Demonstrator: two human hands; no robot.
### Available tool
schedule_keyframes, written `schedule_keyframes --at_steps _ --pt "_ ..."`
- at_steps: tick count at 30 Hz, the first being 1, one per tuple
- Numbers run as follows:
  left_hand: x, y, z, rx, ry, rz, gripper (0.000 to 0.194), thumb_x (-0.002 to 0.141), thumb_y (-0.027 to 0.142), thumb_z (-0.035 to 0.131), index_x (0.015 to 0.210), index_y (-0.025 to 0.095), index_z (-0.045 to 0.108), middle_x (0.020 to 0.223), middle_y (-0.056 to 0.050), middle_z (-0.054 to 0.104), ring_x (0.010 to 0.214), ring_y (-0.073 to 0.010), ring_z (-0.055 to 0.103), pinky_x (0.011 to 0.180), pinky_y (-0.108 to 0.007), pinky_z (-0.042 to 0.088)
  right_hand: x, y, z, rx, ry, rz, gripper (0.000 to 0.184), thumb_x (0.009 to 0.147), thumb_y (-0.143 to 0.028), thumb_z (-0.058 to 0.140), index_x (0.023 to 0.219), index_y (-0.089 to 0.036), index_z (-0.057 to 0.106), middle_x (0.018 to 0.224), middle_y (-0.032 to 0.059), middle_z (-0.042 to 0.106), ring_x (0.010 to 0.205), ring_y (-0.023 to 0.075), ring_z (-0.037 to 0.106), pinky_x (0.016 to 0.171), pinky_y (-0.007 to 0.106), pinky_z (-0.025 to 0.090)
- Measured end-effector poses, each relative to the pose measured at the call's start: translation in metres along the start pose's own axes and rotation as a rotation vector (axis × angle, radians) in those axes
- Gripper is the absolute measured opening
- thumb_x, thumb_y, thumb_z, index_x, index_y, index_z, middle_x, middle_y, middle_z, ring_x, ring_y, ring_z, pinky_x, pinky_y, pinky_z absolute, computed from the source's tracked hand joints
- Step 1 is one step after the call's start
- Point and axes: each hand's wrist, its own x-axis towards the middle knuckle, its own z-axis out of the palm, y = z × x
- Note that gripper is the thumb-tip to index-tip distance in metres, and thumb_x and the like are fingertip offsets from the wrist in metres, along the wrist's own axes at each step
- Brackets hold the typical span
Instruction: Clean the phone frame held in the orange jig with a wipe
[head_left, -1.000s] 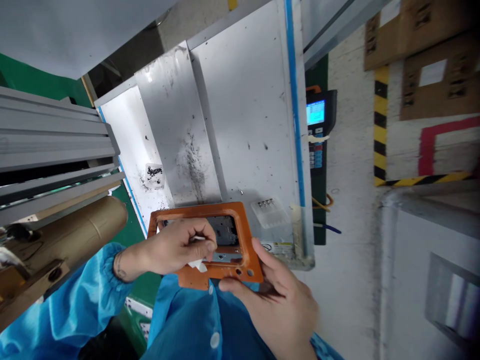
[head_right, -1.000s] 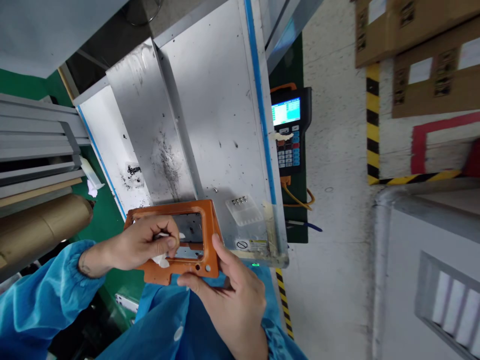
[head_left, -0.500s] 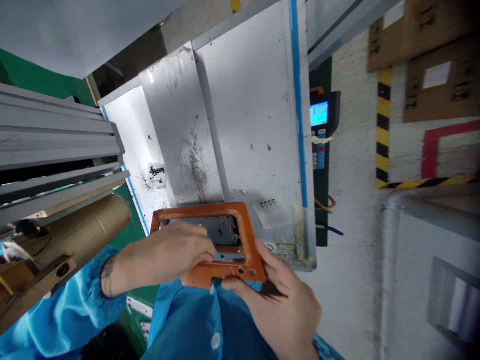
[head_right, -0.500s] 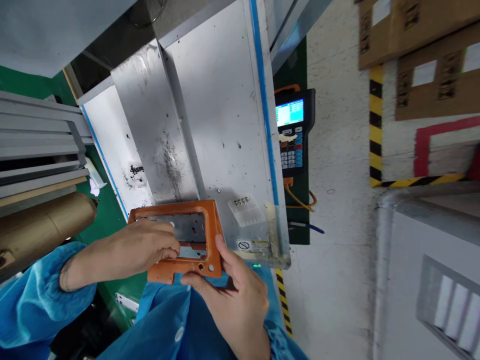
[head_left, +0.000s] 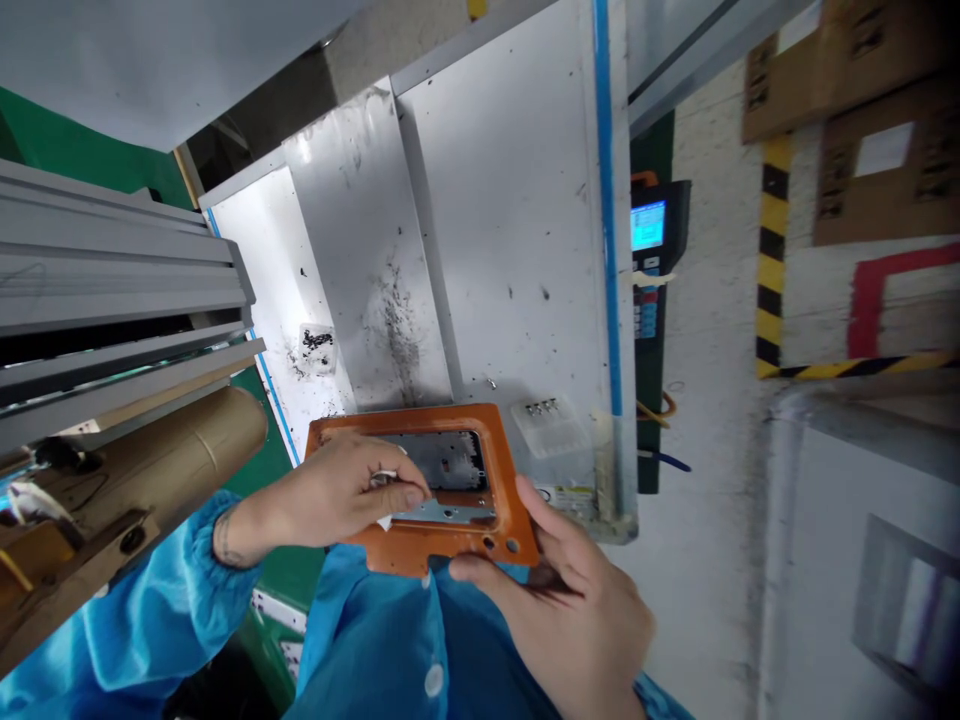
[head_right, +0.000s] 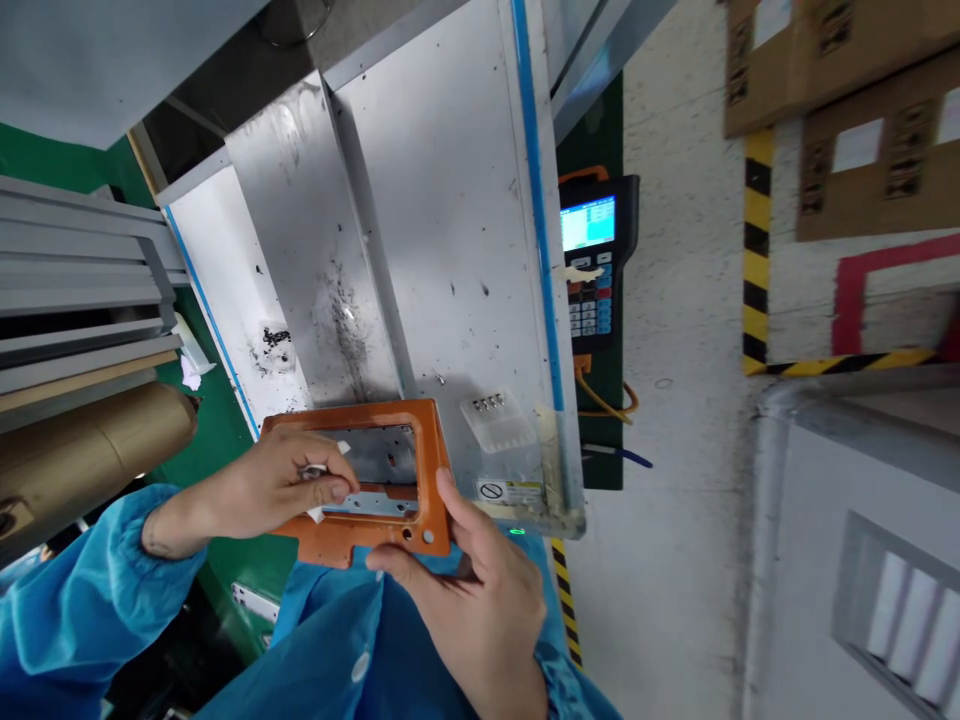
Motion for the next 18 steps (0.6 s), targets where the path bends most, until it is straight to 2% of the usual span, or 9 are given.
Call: schedule_keyframes --at_steps 4,8,11,14,18 --pt "0.014 0.008 0.001 0.117 -0.139 -0.007 0.018 0.095 0.028 0.064 0.099 0.020 0.080 0.098 -0.001 0.077 0.084 -0.0161 0.069 0.069 -0.024 0.045 0.000 -0.001 0.000 -0.060 -0.002 -0.010 0.071 0.080 -0.067 0.077 0.130 -0.018 0.066 0.094 0.0054 0.079 0.077 0.0226 0.077 0.065 0.026 0.064" --pt "0.026 0.013 0.000 0.117 -0.263 -0.075 0.017 0.084 0.021 0.063 0.090 0.019 0.079 0.090 0.000 0.077 0.075 -0.0154 0.068 0.063 -0.023 0.045 -0.001 -0.001 -0.001 -0.065 -0.011 -0.011 0.073 0.081 -0.069 0.075 0.130 -0.016 0.066 0.095 0.0065 0.079 0.079 0.0235 0.077 0.067 0.025 0.065" --pt "0.033 0.016 0.002 0.110 -0.269 -0.116 0.010 0.077 0.024 0.068 0.081 0.019 0.076 0.081 0.003 0.074 0.068 -0.0127 0.064 0.055 -0.021 0.040 -0.002 0.003 -0.001 -0.088 -0.025 0.008 0.076 0.078 -0.069 0.078 0.131 -0.016 0.067 0.090 0.0061 0.079 0.077 0.0259 0.077 0.065 0.029 0.065" --pt "0.039 0.018 0.004 0.114 -0.271 -0.141 0.010 0.073 0.029 0.072 0.072 0.019 0.072 0.066 0.005 0.064 0.057 -0.0097 0.052 0.046 -0.022 0.032 -0.004 0.005 0.000 -0.097 -0.020 0.051 0.076 0.077 -0.071 0.078 0.131 -0.018 0.069 0.087 0.0056 0.079 0.074 0.0277 0.077 0.064 0.034 0.064" --pt "0.044 0.021 0.005 0.100 -0.293 -0.148 0.009 0.068 0.027 0.073 0.068 0.018 0.070 0.061 0.005 0.056 0.053 -0.0087 0.045 0.043 -0.022 0.028 -0.003 0.004 -0.001 -0.119 -0.024 0.023 0.074 0.080 -0.072 0.074 0.130 -0.019 0.069 0.089 0.0066 0.079 0.079 0.0278 0.077 0.066 0.033 0.064"
